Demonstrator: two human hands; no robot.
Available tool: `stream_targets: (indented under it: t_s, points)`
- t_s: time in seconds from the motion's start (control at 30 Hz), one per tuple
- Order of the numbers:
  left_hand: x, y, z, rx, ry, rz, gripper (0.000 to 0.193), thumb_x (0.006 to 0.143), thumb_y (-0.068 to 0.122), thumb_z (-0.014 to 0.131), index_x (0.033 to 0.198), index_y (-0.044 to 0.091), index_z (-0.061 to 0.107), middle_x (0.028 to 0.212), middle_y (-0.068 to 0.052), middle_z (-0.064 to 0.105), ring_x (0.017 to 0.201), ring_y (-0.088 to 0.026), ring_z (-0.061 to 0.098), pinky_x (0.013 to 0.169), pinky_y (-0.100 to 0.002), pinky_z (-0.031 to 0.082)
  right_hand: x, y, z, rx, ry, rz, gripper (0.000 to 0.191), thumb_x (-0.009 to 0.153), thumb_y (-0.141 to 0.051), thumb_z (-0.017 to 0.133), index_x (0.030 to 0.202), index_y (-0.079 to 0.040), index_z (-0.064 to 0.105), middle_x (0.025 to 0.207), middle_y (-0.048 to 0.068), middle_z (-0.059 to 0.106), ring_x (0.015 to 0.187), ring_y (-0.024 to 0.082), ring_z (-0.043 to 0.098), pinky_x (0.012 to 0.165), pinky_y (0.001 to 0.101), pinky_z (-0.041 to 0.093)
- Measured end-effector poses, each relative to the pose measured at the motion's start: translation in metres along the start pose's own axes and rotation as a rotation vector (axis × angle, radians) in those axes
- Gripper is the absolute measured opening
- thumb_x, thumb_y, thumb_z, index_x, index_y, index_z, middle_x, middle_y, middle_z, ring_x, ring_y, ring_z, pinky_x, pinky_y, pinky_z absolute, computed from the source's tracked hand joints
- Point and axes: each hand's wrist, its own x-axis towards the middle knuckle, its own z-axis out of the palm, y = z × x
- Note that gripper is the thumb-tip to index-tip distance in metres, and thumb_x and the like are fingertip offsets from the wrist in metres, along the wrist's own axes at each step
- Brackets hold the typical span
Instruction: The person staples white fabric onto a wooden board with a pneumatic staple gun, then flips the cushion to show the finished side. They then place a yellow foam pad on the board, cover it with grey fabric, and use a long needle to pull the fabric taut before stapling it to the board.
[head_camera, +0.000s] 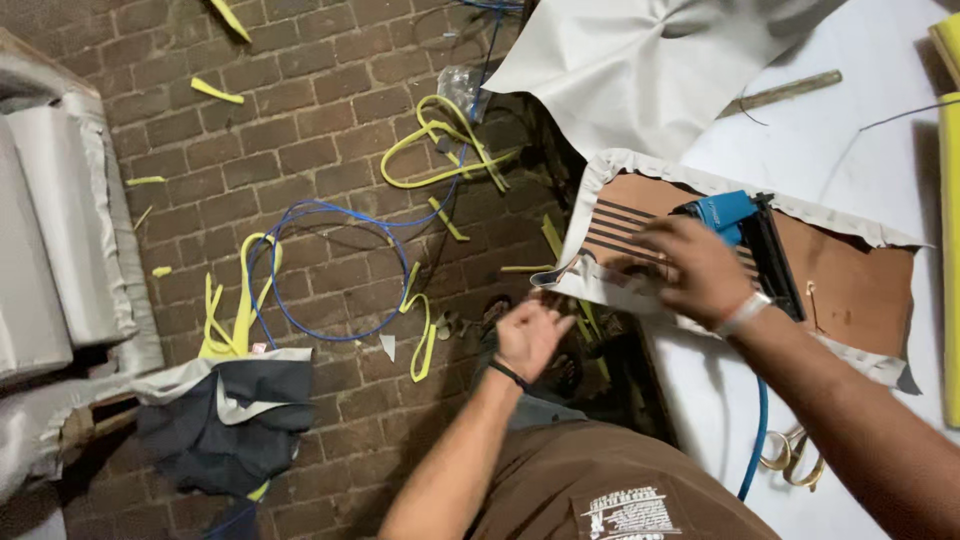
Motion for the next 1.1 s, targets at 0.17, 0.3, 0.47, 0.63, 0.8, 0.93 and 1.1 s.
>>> stream_targets:
  t_s: [0.17,0.3,0.47,0.63,0.8,0.93,1.1]
  points:
    - [0.011,-0.039,0.000,0.181,0.129,0.032,0.040,0.105,0.019,0.043,0.142,0.007,0.053,0.144,-0.009,0.056,0.132,-0.027,0.054,0.117,-0.046,0.042,0.083,-0.050,0.037,-0.098,-0.373,-0.534,0.060,0.067,-0.018,0.080,0.125,-0.014,0.069,0.123,0.016,0.068,0.113,0.035,0.064,0.094,0.0452,0.053]
    - [0.020,-0.049,-0.012,0.123,0.092,0.112,0.041,0.103,0.019,0.045,0.134,-0.004,0.059,0.138,-0.017,0.061,0.125,-0.031,0.059,0.112,-0.046,0.046,0.114,-0.075,0.048,-0.410,-0.654,-0.460,0.046,0.085,-0.020,0.069,0.131,-0.023,0.067,0.109,0.012,0.075,0.100,0.031,0.072,0.083,0.0431,0.059]
    - [0.034,-0.061,-0.015,0.145,0.395,0.226,0.036,0.103,0.025,0.048,0.125,-0.001,0.061,0.127,-0.012,0.066,0.118,-0.027,0.060,0.105,-0.042,0.048,0.113,-0.080,0.046,-0.279,-0.539,-0.465,0.040,0.084,-0.025,0.066,0.122,-0.032,0.071,0.105,0.007,0.076,0.092,0.033,0.073,0.072,0.0463,0.058]
    - [0.045,-0.059,-0.011,0.608,0.698,0.378,0.035,0.103,0.023,0.053,0.113,-0.008,0.065,0.108,-0.013,0.068,0.099,-0.024,0.060,0.087,-0.041,0.051,0.110,-0.072,0.046,-0.268,-0.550,-0.379,0.041,0.081,-0.027,0.069,0.122,-0.028,0.070,0.103,0.010,0.075,0.096,0.032,0.072,0.075,0.0447,0.057]
    - [0.028,-0.038,-0.001,1.271,0.538,0.661,0.017,0.093,0.008,0.065,0.106,0.000,0.073,0.083,-0.012,0.074,0.074,-0.022,0.067,0.067,-0.038,0.055,0.067,-0.053,0.044,0.258,-0.124,-0.261,0.024,0.080,-0.020,0.065,0.100,-0.009,0.072,0.092,0.012,0.073,0.084,0.029,0.073,0.074,0.0399,0.058]
    - [0.024,-0.037,0.002,1.403,0.445,1.031,0.028,0.095,0.005,0.068,0.122,0.000,0.072,0.102,-0.019,0.075,0.089,-0.027,0.076,0.072,-0.038,0.060,0.042,-0.045,0.059,0.644,-0.457,0.631,0.062,0.100,-0.056,0.051,0.080,-0.002,0.073,0.062,0.016,0.070,0.056,0.029,0.072,0.057,0.0409,0.057]
    - [0.028,-0.036,-0.009,1.729,0.491,0.956,0.012,0.099,0.004,0.071,0.110,0.005,0.073,0.104,-0.019,0.075,0.092,-0.032,0.076,0.079,-0.037,0.061,0.050,-0.037,0.090,0.377,-0.432,0.399,0.070,0.101,-0.059,0.054,0.069,-0.001,0.075,0.055,0.010,0.067,0.050,0.017,0.065,0.054,0.0314,0.051]
